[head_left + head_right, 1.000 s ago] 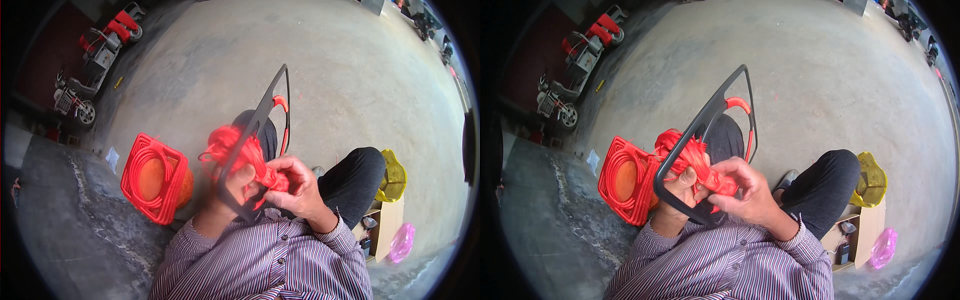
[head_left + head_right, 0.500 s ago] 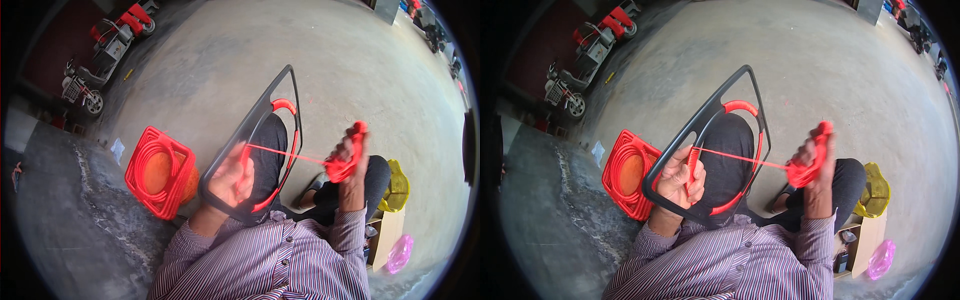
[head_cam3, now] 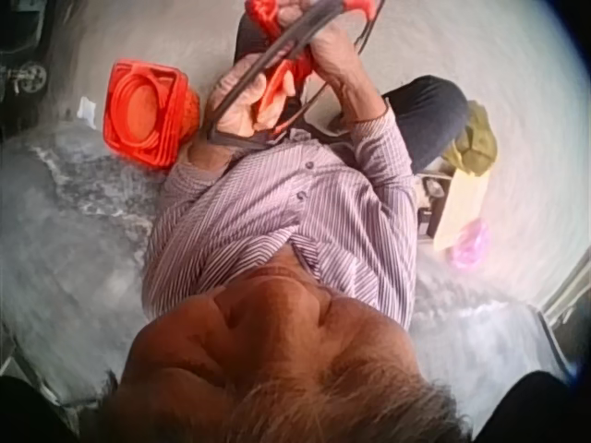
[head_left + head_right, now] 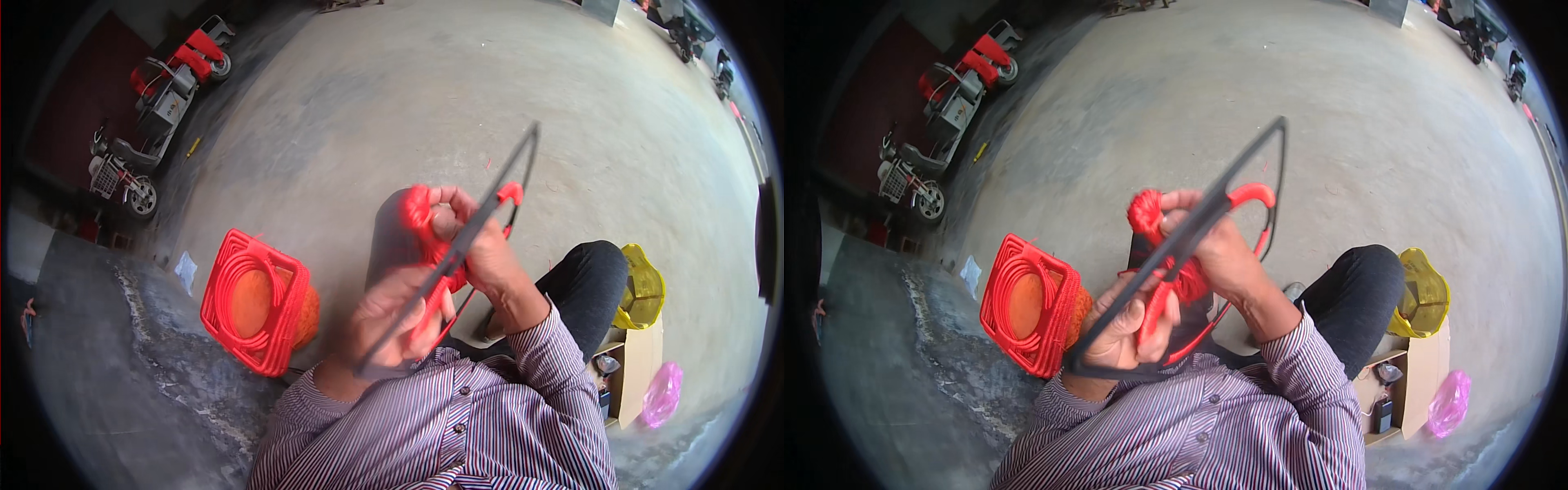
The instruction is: Winding a long red cord or plastic string onto a black frame holder.
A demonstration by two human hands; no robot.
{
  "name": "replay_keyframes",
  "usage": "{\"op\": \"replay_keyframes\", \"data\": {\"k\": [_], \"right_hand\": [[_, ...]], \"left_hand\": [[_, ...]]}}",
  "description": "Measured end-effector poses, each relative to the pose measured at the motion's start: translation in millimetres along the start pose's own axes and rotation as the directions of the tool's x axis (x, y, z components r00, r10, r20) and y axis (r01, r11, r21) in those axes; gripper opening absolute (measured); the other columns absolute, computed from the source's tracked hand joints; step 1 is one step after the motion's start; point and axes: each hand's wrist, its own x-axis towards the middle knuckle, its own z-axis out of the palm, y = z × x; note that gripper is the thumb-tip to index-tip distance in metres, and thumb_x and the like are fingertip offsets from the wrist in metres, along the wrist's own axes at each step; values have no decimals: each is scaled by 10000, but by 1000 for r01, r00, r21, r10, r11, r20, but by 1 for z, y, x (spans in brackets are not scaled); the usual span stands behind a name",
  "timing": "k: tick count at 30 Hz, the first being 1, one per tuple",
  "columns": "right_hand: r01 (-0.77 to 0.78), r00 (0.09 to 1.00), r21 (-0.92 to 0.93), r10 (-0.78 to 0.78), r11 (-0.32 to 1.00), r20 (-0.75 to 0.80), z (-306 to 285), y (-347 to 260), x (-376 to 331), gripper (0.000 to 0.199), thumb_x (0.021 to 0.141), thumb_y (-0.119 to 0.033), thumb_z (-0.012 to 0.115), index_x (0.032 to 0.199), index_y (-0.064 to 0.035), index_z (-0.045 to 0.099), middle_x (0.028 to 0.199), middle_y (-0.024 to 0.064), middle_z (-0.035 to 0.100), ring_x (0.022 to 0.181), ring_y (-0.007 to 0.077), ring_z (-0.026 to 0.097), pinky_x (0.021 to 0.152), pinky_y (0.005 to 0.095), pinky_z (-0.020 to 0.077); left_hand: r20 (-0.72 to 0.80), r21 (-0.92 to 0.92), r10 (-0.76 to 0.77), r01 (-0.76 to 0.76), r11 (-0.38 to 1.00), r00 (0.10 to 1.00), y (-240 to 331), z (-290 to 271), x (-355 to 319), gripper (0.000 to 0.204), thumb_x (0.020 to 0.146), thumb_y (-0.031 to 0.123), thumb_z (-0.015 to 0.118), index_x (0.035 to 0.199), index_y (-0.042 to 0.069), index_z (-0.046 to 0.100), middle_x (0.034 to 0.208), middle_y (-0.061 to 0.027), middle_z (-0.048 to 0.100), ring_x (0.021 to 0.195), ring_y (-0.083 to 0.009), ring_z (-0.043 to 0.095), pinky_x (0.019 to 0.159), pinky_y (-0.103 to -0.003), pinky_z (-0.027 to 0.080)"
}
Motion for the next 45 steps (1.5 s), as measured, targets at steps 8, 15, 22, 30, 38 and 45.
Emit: {"op": "replay_keyframes", "data": {"k": [8, 15, 22, 30, 38, 45], "right_hand": [[424, 811, -306, -207, 852, 547, 17, -39, -9, 128, 799, -76, 690, 911, -14, 695, 1093, 109, 632, 956, 163, 600, 816, 277, 475], [-57, 939, 10, 50, 998, 341, -20, 4, -60, 599, 730, 4, 716, 1280, -14, 480, 1140, 71, 590, 1041, 140, 572, 944, 291, 442], [169, 983, 161, -177, 972, 38, -10, -5, -61, 358, 713, 20, 663, 1050, 2, 544, 1052, 57, 589, 924, 127, 593, 833, 252, 485], [280, 900, 655, -429, 702, 75, -80, -52, -42, 384, 979, -360, 453, 1147, -17, 492, 866, 117, 571, 797, 215, 583, 760, 363, 526], [-65, 994, -276, 37, 959, -103, -36, 37, -47, 209, 858, -90, 679, 948, -68, 492, 756, -37, 533, 678, 24, 492, 596, 187, 412], [2, 999, -14, -1, 1000, 35, 3, -6, -5, 208, 880, -120, 658, 978, -19, 505, 856, 69, 638, 790, 106, 614, 711, 240, 513]], "left_hand": [[144, -530, -107, 167, 831, 984, -10, 5, 11, 496, 878, 274, 581, 1249, -27, 448, 1045, -128, 571, 863, -242, 607, 704, -330, 510], [-252, 348, 197, -102, 932, 947, -3, -7, 5, 548, 859, 289, 650, 1311, 69, 432, 938, -80, 584, 641, -178, 542, 477, -249, 436], [-80, -80, 213, -220, 972, 974, -5, -17, 10, 575, 794, 32, 644, 1328, 68, 435, 1059, -152, 577, 597, -130, 493, 430, -241, 371], [-105, -160, 137, -152, 975, 985, -3, -37, 2, 539, 913, 96, 562, 1418, 85, 373, 889, -115, 516, 517, -116, 428, 391, -237, 351], [-47, -236, 79, -88, 968, 996, -7, -36, 2, 414, 965, 210, 504, 1348, 66, 441, 880, -148, 552, 493, -115, 450, 383, -235, 360], [-23, 75, 44, -42, 996, 999, 3, 2, 10, 417, 971, 188, 492, 1367, 82, 417, 1100, -177, 540, 489, -120, 459, 425, -228, 372]]}}
